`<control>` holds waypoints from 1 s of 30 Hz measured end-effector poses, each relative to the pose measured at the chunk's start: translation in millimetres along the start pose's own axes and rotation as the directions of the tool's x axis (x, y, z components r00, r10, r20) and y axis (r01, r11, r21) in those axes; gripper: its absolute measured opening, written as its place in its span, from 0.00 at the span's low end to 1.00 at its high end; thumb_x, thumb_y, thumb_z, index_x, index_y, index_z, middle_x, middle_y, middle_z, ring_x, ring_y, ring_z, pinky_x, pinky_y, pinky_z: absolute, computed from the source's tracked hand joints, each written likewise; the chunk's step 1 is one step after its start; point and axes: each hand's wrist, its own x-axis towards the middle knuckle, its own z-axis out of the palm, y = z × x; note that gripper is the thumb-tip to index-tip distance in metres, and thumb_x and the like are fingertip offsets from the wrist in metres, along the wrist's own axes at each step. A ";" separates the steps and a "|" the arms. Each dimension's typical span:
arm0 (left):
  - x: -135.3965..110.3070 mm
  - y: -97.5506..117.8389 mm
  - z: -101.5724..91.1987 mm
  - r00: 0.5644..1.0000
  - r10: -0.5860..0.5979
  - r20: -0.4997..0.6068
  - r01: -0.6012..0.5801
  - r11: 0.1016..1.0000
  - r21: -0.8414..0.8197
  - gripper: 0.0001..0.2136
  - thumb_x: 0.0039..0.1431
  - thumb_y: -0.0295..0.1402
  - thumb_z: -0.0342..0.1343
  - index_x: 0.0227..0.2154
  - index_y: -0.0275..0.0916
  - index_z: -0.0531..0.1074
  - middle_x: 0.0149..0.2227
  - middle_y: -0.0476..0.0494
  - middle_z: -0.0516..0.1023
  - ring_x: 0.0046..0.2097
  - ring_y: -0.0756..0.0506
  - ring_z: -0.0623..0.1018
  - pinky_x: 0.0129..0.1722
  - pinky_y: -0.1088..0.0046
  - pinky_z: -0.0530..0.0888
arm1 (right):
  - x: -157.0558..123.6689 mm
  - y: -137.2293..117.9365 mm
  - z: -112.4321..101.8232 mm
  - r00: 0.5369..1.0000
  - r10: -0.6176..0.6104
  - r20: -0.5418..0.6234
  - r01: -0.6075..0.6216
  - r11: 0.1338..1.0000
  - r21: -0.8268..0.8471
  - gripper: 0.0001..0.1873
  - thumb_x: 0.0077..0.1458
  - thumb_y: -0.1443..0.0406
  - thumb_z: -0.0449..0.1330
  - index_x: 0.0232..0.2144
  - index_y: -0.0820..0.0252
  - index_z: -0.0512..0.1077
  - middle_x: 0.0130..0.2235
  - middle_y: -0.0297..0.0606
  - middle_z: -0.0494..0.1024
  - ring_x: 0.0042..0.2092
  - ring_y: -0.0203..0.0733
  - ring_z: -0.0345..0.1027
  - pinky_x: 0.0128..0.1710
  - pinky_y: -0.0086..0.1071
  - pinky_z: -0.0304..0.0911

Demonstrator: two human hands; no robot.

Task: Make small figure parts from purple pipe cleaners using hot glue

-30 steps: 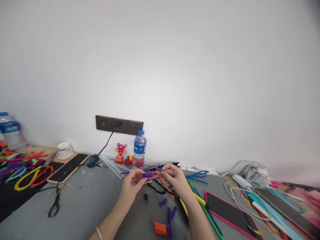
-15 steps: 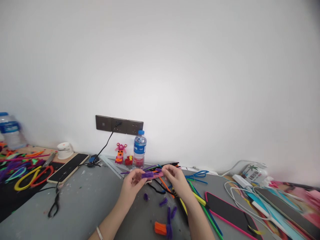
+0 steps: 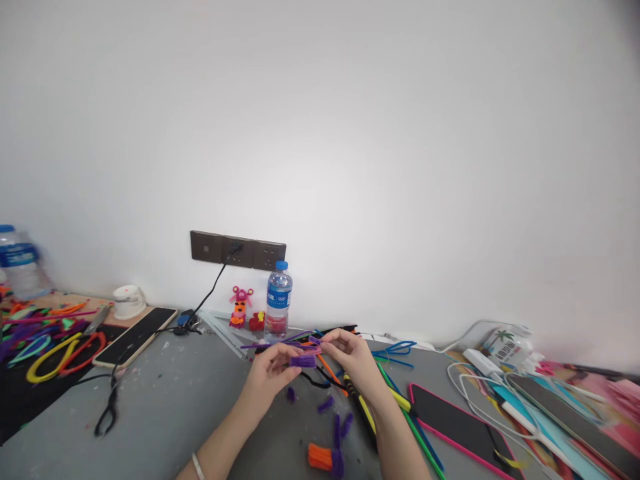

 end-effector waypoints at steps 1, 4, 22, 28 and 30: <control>-0.9 1.9 0.9 1.000 -0.015 0.024 0.016 0.999 -0.037 0.10 0.46 0.36 0.66 0.30 0.39 0.74 0.44 0.39 0.80 0.49 0.39 0.77 0.47 0.65 0.72 | -0.8 -2.7 0.8 1.000 0.007 0.020 -0.007 1.000 0.003 0.19 0.40 0.51 0.69 0.25 0.60 0.73 0.27 0.37 0.77 0.31 0.42 0.70 0.33 0.33 0.64; -4.0 10.6 4.1 0.996 -0.064 0.066 0.070 0.993 -0.099 0.10 0.44 0.36 0.67 0.29 0.39 0.74 0.52 0.35 0.76 0.55 0.36 0.73 0.53 0.59 0.69 | -3.0 -9.0 4.0 0.997 0.017 0.071 -0.017 1.000 -0.001 0.19 0.40 0.51 0.69 0.25 0.59 0.73 0.25 0.36 0.77 0.29 0.41 0.69 0.31 0.33 0.64; -5.3 11.8 5.1 0.992 -0.079 0.093 0.091 0.987 -0.135 0.12 0.42 0.37 0.69 0.28 0.39 0.74 0.51 0.33 0.77 0.55 0.34 0.73 0.55 0.55 0.67 | -4.9 1.5 5.8 0.980 -0.121 0.161 0.143 0.981 -0.133 0.08 0.51 0.61 0.63 0.34 0.58 0.73 0.28 0.33 0.74 0.30 0.38 0.66 0.31 0.29 0.61; -3.2 8.1 2.5 0.997 -0.057 0.061 0.063 0.993 -0.101 0.11 0.43 0.37 0.68 0.29 0.39 0.75 0.47 0.35 0.80 0.52 0.35 0.75 0.51 0.59 0.70 | -4.8 -6.4 5.8 0.984 -0.148 0.096 0.160 0.977 -0.144 0.12 0.51 0.59 0.63 0.36 0.59 0.74 0.29 0.34 0.73 0.29 0.38 0.64 0.30 0.30 0.60; -3.3 8.9 2.2 0.997 -0.067 0.045 0.070 0.995 -0.074 0.11 0.45 0.37 0.67 0.30 0.39 0.75 0.45 0.36 0.80 0.51 0.37 0.76 0.50 0.61 0.71 | -3.1 -9.0 3.6 0.989 -0.141 0.045 0.147 0.978 -0.146 0.16 0.50 0.57 0.63 0.39 0.60 0.75 0.29 0.35 0.73 0.30 0.40 0.65 0.31 0.31 0.61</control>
